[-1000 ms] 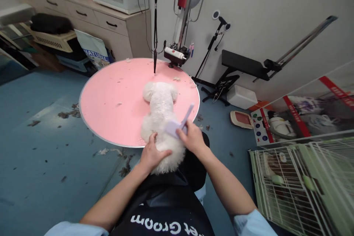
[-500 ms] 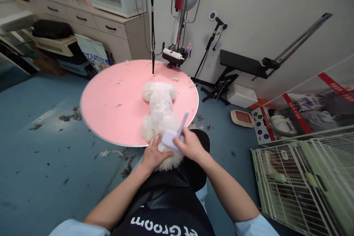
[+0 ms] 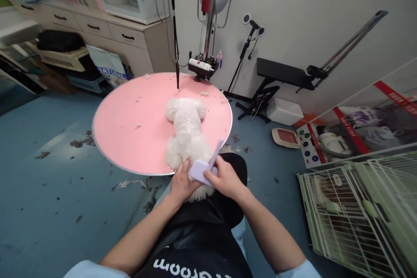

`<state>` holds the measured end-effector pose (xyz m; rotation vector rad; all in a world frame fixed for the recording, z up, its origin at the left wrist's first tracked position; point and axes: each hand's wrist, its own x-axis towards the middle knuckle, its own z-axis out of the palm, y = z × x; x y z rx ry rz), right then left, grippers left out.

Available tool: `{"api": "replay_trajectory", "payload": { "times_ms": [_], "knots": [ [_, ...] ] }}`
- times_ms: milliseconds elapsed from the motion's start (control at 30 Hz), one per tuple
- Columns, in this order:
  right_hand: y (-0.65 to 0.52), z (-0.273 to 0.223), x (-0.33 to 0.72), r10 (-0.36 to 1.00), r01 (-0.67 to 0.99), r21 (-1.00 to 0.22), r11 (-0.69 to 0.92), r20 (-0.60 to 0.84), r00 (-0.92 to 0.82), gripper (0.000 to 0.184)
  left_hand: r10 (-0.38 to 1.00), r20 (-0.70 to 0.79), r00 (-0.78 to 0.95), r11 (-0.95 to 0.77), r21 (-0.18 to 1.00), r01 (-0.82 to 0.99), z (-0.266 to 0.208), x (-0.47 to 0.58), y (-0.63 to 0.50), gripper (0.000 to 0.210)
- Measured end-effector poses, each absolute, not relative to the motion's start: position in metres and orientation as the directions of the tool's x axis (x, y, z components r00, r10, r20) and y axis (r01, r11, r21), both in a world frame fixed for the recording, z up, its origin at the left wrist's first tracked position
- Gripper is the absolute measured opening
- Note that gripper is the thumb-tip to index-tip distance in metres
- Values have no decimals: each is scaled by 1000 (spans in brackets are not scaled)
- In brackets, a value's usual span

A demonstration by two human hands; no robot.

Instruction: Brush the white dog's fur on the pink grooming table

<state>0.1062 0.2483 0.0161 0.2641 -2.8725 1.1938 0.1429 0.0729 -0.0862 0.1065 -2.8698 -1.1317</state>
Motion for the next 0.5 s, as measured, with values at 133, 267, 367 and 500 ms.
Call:
{"api": "replay_trajectory", "payload": {
  "times_ms": [133, 267, 367, 500],
  "knots": [
    [251, 18, 106, 96, -46, -654, 755, 180, -979, 25, -92, -3, -996, 727, 684, -69, -84, 142, 74, 95],
    [250, 20, 105, -177, -197, -689, 698, 102, -979, 21, -62, 1, -998, 738, 673, -45, -82, 141, 76, 95],
    [251, 20, 103, -57, -120, -639, 760, 119, -991, 13, -85, -1, -996, 734, 677, -64, -81, 140, 78, 95],
    [253, 17, 103, -5, -105, -704, 702, 143, -990, 20, -83, 3, -997, 738, 673, -60, -79, 140, 80, 97]
  ]
}}
